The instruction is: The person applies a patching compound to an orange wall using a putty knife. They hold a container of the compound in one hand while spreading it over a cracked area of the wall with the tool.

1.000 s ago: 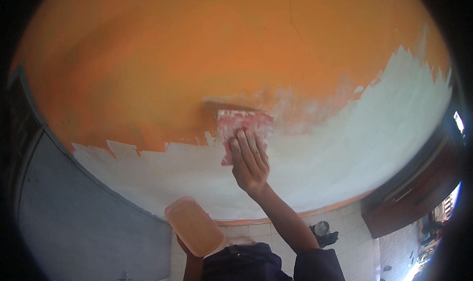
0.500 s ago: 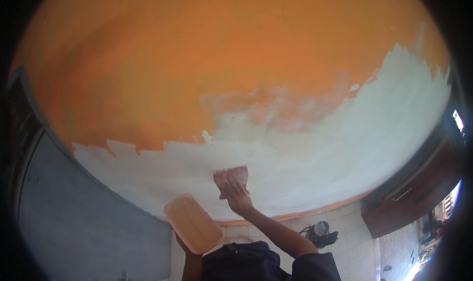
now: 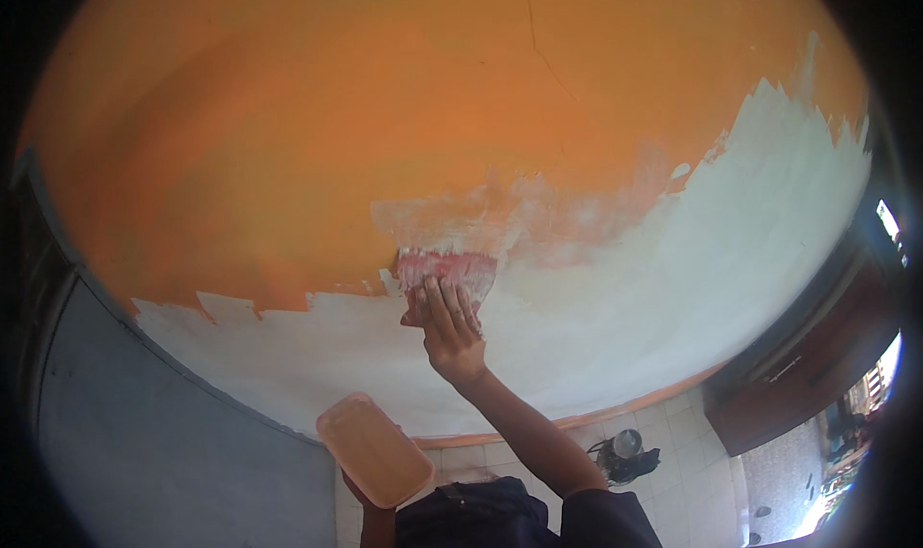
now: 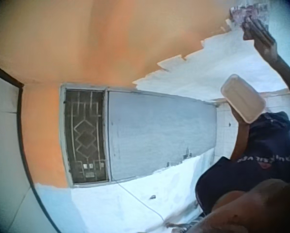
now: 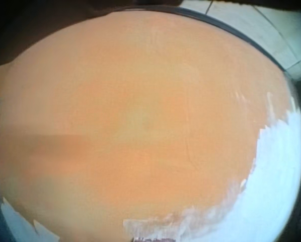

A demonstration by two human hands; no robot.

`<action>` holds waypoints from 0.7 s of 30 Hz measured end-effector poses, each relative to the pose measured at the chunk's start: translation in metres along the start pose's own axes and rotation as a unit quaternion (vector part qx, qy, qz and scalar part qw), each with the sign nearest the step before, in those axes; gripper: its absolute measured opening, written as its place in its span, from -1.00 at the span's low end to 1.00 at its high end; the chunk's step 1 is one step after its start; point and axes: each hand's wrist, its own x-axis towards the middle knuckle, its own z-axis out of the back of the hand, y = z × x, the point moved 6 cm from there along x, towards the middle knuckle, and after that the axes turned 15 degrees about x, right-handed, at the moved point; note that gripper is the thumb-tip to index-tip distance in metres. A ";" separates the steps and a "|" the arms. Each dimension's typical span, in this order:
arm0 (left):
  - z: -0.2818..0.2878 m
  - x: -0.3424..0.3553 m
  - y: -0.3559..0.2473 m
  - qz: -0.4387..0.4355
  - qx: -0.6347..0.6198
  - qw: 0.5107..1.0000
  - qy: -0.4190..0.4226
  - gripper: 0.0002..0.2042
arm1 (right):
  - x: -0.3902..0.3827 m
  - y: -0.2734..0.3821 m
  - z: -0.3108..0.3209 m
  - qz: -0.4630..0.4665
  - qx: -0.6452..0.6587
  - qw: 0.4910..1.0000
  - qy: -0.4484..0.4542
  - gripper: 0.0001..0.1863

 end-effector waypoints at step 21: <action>0.009 0.012 0.007 0.008 -0.014 0.999 0.030 -0.29 | -0.025 -0.036 -0.016 0.000 -0.024 1.000 -0.013 -0.56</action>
